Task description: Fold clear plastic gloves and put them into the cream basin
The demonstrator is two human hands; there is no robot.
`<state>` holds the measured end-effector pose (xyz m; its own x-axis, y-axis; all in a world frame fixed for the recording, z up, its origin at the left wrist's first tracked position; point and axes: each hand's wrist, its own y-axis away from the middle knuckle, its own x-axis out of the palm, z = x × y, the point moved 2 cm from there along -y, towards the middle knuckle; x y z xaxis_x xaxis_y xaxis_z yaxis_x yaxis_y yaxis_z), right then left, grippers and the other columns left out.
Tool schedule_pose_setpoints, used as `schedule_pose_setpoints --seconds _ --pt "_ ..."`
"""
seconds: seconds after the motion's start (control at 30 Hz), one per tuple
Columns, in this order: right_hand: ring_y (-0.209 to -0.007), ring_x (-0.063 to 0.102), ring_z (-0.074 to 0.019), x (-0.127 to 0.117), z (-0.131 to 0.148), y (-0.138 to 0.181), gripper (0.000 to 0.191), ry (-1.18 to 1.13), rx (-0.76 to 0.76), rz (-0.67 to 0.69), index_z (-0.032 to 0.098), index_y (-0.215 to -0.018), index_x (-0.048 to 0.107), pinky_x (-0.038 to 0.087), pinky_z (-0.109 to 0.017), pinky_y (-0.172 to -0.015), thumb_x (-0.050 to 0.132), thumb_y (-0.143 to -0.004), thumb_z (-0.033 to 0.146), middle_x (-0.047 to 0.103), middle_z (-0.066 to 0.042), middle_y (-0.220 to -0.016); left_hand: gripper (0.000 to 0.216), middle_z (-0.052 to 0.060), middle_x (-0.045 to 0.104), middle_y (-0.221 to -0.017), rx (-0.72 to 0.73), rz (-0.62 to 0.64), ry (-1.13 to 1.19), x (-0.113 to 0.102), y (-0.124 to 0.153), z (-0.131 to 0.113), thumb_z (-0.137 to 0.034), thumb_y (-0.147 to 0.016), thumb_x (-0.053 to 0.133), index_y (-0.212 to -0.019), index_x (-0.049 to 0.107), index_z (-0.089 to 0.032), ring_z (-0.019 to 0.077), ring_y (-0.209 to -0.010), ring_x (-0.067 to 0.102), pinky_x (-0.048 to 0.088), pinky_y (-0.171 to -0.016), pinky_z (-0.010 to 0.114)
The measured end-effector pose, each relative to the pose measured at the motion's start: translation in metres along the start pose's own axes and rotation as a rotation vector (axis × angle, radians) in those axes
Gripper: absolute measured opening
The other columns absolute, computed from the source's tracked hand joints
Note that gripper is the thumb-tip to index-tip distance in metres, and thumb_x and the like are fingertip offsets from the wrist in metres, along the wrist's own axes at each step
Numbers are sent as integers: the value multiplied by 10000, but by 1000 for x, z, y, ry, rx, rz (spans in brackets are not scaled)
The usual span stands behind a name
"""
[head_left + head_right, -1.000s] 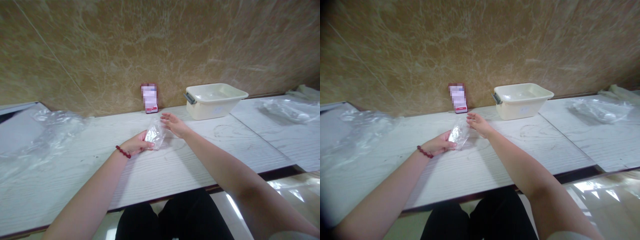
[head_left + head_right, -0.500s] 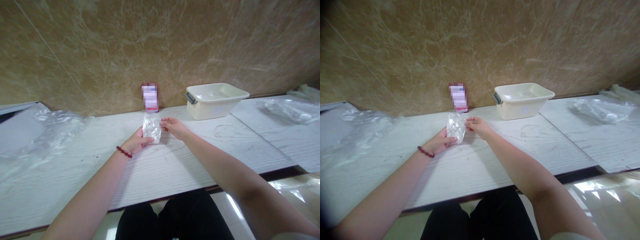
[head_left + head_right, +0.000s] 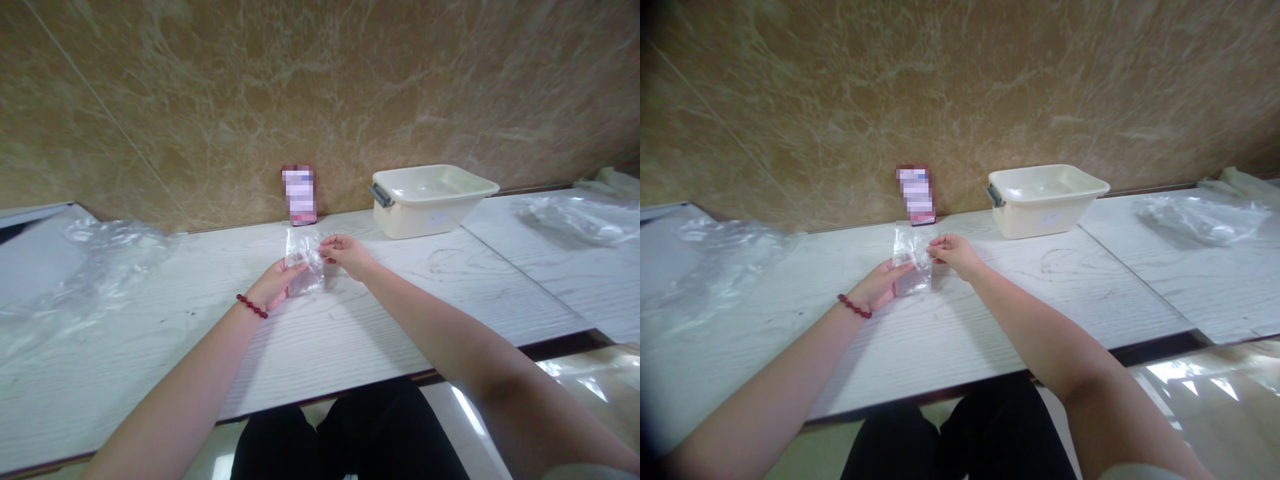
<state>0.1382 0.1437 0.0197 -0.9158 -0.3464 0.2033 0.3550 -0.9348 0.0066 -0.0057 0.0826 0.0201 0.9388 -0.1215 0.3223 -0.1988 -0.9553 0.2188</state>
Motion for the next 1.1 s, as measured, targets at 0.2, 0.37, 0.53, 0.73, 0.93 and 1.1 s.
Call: schedule_pose_setpoints --seconds 0.2,0.37,0.53,0.73,0.93,1.1 --pt "-558 474 -48 1 -1 1 217 92 -64 -17 161 -654 567 421 -193 -540 667 -538 316 532 40 -599 356 48 630 -927 42 15 -15 5 1 4 -216 -639 644 -979 548 -171 150 -824 584 448 -768 298" --pt "-543 471 -63 3 2 2 205 181 -150 -50 176 -698 602 425 -208 -511 626 -580 343 553 21 -629 397 49 627 -944 67 17 -3 8 2 2 -214 -626 652 -1005 541 -175 175 -866 572 441 -782 312" --pt "-542 477 -78 3 3 2 196 302 -267 -78 174 -694 578 417 -214 -500 611 -598 342 547 12 -607 382 57 634 -922 60 -7 -15 9 2 2 -208 -621 654 -988 555 -161 181 -860 575 434 -784 321" --pt "-591 482 -92 2 11 7 154 507 -423 -105 187 -689 602 400 -234 -573 588 -629 329 558 -3 -652 374 57 634 -935 47 30 3 8 2 4 -226 -639 640 -1000 565 -167 181 -884 568 420 -811 331" --pt "-549 418 -75 2 14 10 142 639 -507 -87 201 -749 645 366 -220 -544 560 -655 265 512 0 -659 374 65 636 -925 50 64 8 10 2 5 -224 -638 641 -996 564 -148 180 -864 576 413 -818 331" --pt "-546 401 -61 3 8 6 194 553 -431 -69 185 -805 627 365 -208 -554 575 -639 271 491 22 -640 326 59 649 -872 47 22 3 9 1 7 -218 -635 641 -945 583 -136 158 -799 592 422 -798 315"
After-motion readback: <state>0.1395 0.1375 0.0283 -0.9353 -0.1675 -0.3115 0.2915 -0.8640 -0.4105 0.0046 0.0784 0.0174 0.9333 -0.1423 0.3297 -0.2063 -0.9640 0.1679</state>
